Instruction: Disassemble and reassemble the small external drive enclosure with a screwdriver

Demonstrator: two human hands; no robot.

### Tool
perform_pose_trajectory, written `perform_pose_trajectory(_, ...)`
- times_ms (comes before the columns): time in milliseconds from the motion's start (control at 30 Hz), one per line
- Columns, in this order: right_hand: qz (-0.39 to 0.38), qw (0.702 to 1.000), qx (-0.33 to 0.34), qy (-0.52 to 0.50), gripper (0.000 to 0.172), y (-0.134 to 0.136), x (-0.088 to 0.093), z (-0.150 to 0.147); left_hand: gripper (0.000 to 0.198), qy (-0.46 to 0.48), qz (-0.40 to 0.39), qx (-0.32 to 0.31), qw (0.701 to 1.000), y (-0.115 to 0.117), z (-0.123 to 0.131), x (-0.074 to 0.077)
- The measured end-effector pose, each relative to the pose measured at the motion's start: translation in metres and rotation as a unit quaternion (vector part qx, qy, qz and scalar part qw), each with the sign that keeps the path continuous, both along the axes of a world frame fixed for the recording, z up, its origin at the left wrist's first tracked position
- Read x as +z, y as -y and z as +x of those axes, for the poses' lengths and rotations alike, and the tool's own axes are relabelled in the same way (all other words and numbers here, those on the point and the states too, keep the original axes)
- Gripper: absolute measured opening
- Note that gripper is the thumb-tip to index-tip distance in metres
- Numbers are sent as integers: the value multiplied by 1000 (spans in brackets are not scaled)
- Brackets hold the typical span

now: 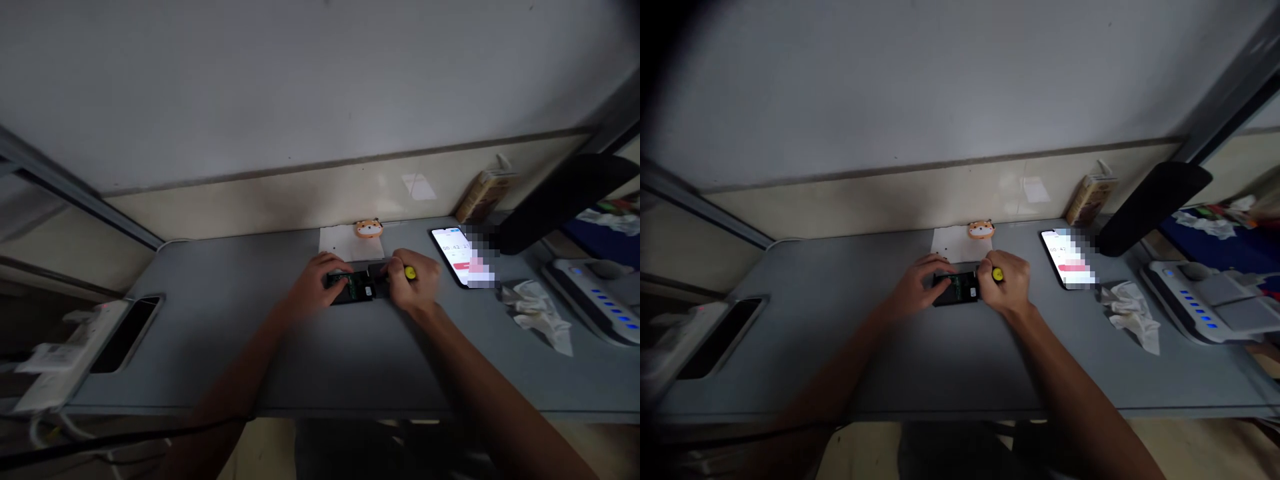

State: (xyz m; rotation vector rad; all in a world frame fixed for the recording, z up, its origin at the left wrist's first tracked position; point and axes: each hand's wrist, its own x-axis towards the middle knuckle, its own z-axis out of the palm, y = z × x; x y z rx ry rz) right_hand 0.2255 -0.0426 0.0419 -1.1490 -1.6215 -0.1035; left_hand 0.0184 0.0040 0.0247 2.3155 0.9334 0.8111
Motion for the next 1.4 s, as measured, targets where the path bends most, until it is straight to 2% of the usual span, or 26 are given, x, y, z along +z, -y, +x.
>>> perform_pose_trajectory(167,10,1000,-7,1,33,-1,-2,-1,23,-80,15,-10,997,3,2,-5)
perform_pose_trajectory(300,15,1000,11,10,34,-1,-1,-3,63,-134,-15,-47,990,5,4,-7)
perform_pose_trajectory(367,25,1000,15,12,35,0,-1,-4,72,-145,-23,-60,987,6,5,-7)
perform_pose_trajectory(633,11,1000,-6,11,35,-1,-2,-2,66,-152,-39,-44,987,5,6,-2)
perform_pose_trajectory(833,25,999,34,17,33,1,-1,-2,81,-161,-32,-66,984,2,1,-2)
perform_pose_trajectory(1233,37,998,15,45,35,1,1,-3,78,-173,-24,-68,982,3,1,-5)
perform_pose_trajectory(1400,27,998,36,33,32,1,-2,-2,77,-172,-34,-61,983,4,2,-3)
